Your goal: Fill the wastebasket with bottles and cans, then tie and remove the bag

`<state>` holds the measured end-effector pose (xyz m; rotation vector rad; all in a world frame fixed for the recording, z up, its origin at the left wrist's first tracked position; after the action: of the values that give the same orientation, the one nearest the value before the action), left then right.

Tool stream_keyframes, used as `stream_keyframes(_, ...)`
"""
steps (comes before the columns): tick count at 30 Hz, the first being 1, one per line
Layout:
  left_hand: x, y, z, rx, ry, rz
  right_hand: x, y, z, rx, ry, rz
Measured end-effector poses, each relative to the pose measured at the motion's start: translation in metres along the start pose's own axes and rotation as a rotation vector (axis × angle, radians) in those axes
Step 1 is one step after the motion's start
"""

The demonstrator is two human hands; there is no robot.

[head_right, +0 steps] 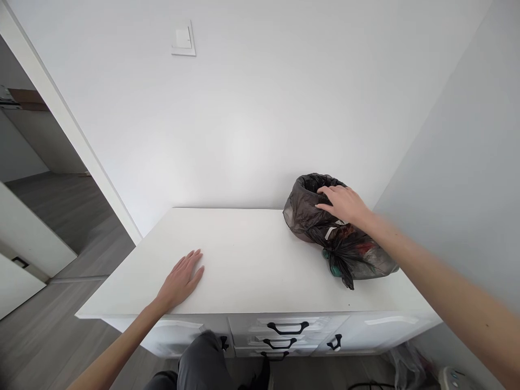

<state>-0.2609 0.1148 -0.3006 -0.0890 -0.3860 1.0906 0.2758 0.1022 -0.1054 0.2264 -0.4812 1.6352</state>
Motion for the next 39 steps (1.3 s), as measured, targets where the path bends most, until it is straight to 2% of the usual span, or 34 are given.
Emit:
stream_keyframes(3,0.000,-0.001,0.001,0.003,-0.009,-0.001,-0.025,0.040,0.011,0.143,-0.246,0.103)
stream_keyframes(5,0.000,-0.002,0.001,0.009,-0.004,0.002,-0.047,0.068,0.008,0.253,-0.288,0.156)
stream_keyframes(8,0.001,-0.002,0.001,0.018,0.006,0.009,-0.083,0.111,-0.016,0.420,-0.141,0.302)
stream_keyframes(10,0.002,-0.002,0.001,0.018,-0.005,0.008,-0.106,0.133,-0.039,0.531,-0.039,0.334)
stream_keyframes(12,0.002,-0.001,0.002,0.016,-0.018,0.005,-0.124,0.148,-0.062,0.658,0.028,0.292)
stream_keyframes(14,0.003,-0.002,0.002,0.017,-0.021,0.002,-0.136,0.159,-0.085,0.787,0.069,0.192)
stream_keyframes(19,0.004,-0.003,0.003,0.030,-0.008,0.019,-0.145,0.160,-0.128,0.995,0.030,-0.209)
stream_keyframes(21,0.004,-0.004,0.003,0.039,0.001,0.028,-0.147,0.156,-0.138,1.063,0.029,-0.340)
stream_keyframes(24,0.005,-0.003,0.002,0.052,0.021,0.032,-0.149,0.152,-0.145,1.181,0.054,-0.456)
stream_keyframes(31,0.007,-0.003,0.000,0.069,0.017,0.030,-0.151,0.148,-0.145,1.285,0.011,-0.537)
stream_keyframes(39,0.011,-0.003,-0.002,0.074,-0.006,0.018,-0.151,0.145,-0.151,1.302,-0.012,-0.527)
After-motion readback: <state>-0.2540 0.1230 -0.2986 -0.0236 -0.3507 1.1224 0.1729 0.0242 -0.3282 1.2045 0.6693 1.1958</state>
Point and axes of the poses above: each hand's wrist, its own x-axis towards the middle knuckle, its own z-axis out of the back of the hand, y = z × x, the point moved 4 cm from there along x, towards the middle knuckle, and after that the axes turned 2 degrees about -x, right-handed, at the moved point
